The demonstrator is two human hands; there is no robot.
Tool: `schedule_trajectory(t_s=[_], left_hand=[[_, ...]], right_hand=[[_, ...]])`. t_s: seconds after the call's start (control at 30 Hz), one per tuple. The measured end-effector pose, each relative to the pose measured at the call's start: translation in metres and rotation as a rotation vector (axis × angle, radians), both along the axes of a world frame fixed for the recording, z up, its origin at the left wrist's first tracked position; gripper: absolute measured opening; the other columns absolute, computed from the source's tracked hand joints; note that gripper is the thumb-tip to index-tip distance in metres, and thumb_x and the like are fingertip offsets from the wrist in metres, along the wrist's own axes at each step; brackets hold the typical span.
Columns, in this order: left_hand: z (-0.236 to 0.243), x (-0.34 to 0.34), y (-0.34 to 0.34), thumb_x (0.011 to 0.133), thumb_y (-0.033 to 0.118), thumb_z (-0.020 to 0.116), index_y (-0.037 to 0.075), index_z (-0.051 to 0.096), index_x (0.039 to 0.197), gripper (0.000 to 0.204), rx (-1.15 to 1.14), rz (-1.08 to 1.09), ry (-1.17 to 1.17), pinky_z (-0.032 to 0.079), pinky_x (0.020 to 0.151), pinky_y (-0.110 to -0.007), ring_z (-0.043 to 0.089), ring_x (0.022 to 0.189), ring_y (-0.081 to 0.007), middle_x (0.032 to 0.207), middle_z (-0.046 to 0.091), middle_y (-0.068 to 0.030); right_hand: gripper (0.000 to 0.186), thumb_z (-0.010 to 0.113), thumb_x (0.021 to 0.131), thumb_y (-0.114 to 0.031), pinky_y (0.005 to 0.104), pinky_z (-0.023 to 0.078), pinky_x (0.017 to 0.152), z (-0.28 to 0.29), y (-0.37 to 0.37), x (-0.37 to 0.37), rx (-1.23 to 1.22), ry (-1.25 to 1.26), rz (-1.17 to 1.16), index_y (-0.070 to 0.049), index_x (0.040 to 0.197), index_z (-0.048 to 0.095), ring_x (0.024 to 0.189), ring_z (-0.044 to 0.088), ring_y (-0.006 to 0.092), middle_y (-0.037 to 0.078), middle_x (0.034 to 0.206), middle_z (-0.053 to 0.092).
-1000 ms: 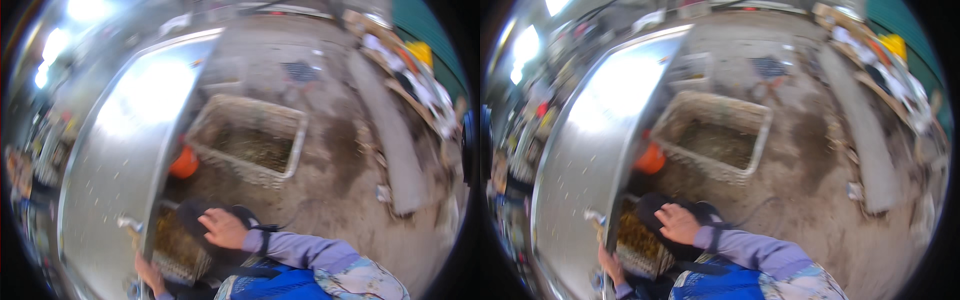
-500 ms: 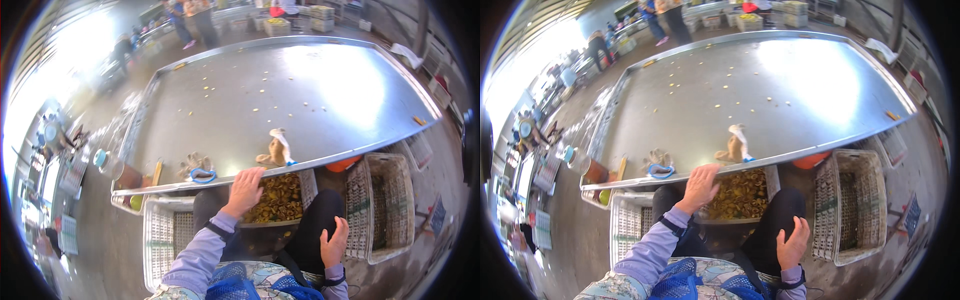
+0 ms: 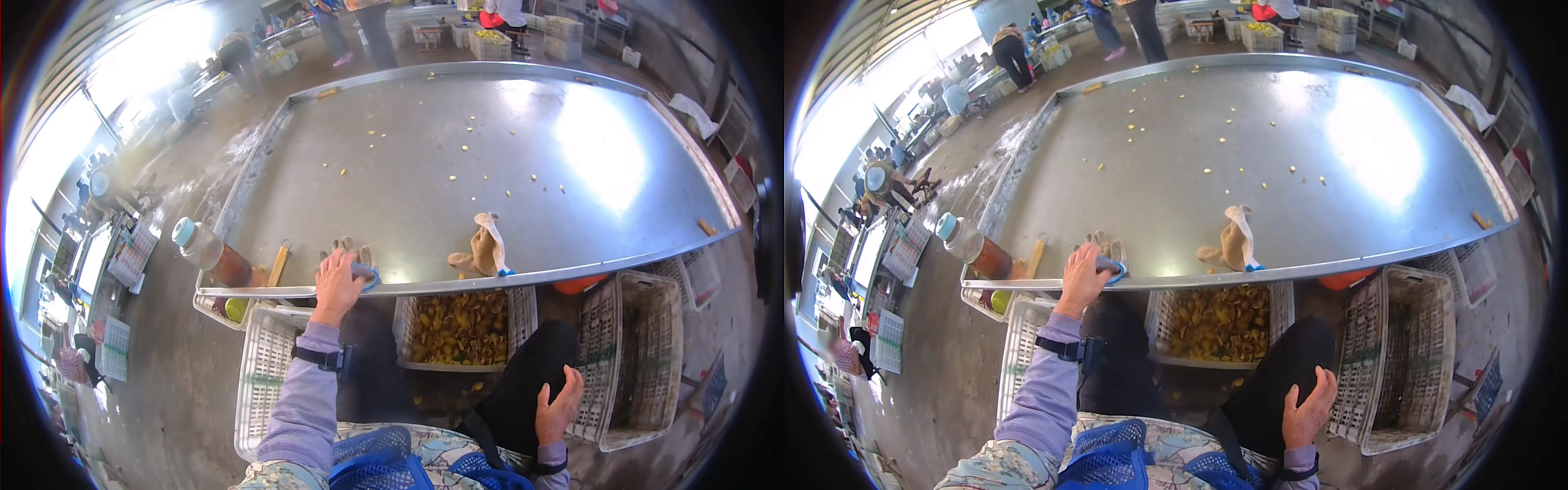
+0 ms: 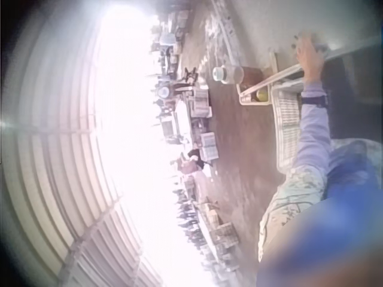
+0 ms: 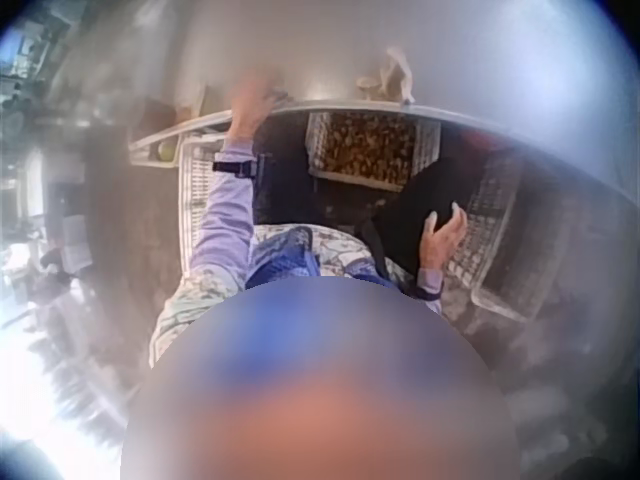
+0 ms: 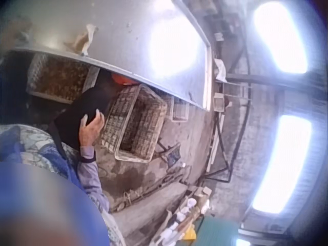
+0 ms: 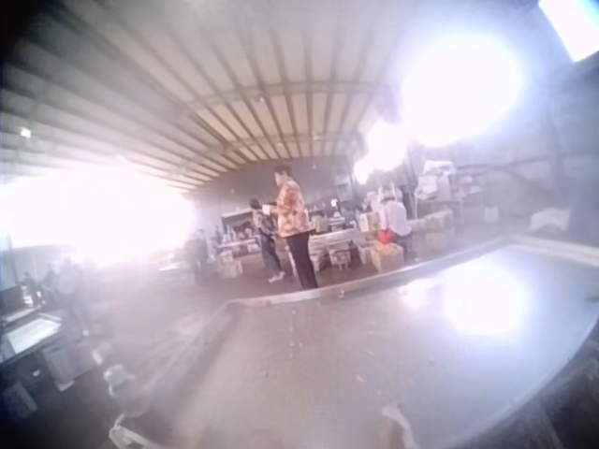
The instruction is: Sorting small agricultural items on a large metal table in a processing facility.
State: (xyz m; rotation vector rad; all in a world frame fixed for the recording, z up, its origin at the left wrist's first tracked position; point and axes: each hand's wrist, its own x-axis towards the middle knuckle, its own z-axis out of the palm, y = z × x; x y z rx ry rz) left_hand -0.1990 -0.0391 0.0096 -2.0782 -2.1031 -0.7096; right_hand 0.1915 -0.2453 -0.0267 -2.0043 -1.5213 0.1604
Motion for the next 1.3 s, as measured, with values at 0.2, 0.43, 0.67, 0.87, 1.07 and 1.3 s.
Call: schedule_trajectory(t_s=[0.2, 0.43, 0.67, 0.87, 1.07, 1.3], left_hand=[[-0.007, -0.035, 0.002, 0.078, 0.019, 0.061, 0.009, 0.066, 0.091, 0.018, -0.188, 0.082, -0.333, 0.047, 0.077, -0.041, 0.061, 0.09, -0.0323, 0.09, 0.066, -0.0135], [-0.01, -0.042, -0.017, 0.079, 0.021, 0.059, 0.011, 0.066, 0.097, 0.021, -0.281, -0.067, -0.336, 0.048, 0.075, -0.042, 0.062, 0.087, -0.0343, 0.087, 0.066, -0.015], [-0.02, -0.03, -0.026, 0.081, 0.02, 0.055, 0.01, 0.067, 0.094, 0.02, -0.13, -0.061, -0.199, 0.044, 0.083, -0.043, 0.058, 0.095, -0.0306, 0.09, 0.065, -0.0107], [-0.024, -0.026, -0.031, 0.083, 0.022, 0.053, 0.01, 0.066, 0.093, 0.02, -0.044, -0.057, -0.188, 0.042, 0.085, -0.043, 0.056, 0.097, -0.028, 0.092, 0.064, -0.0089], [-0.023, -0.023, -0.03, 0.084, 0.021, 0.053, 0.011, 0.064, 0.096, 0.02, -0.034, -0.055, -0.16, 0.041, 0.086, -0.042, 0.056, 0.096, -0.029, 0.091, 0.064, -0.0098], [-0.045, -0.027, -0.031, 0.084, 0.019, 0.052, 0.012, 0.061, 0.099, 0.019, 0.041, -0.07, -0.108, 0.037, 0.09, -0.04, 0.055, 0.096, -0.0251, 0.091, 0.062, -0.0063]], right_hand=[[0.053, 0.06, 0.078, -0.008, 0.0453, 0.035, 0.098, -0.001, -0.001, 0.001, -0.004, -0.02, -0.019, -0.004, 0.126, 0.04, 0.12, 0.039, 0.0386, 0.02, 0.127, 0.041], [0.053, 0.061, 0.078, -0.008, 0.0446, 0.035, 0.098, -0.001, -0.002, 0.001, 0.025, -0.026, 0.008, -0.003, 0.125, 0.04, 0.12, 0.039, 0.0389, 0.021, 0.125, 0.041], [0.046, 0.056, 0.089, -0.028, 0.0436, 0.039, 0.096, 0.013, -0.008, -0.001, 0.064, -0.11, 0.045, 0.0, 0.124, 0.047, 0.113, 0.048, 0.034, 0.02, 0.119, 0.052], [0.048, 0.061, 0.085, -0.026, 0.046, 0.036, 0.097, 0.024, -0.006, 0.003, -0.065, 0.014, 0.058, -0.001, 0.124, 0.046, 0.116, 0.043, 0.0379, 0.022, 0.121, 0.048], [0.047, 0.061, 0.084, -0.033, 0.043, 0.039, 0.094, 0.02, 0.016, 0.017, 0.105, -0.024, 0.244, -0.005, 0.121, 0.051, 0.112, 0.048, 0.036, 0.019, 0.12, 0.052], [0.04, 0.064, 0.077, -0.011, 0.0411, 0.039, 0.096, 0.065, 0.098, -0.027, 0.01, 0.223, 0.426, 0.001, 0.112, 0.05, 0.111, 0.049, 0.0353, 0.019, 0.115, 0.051]])
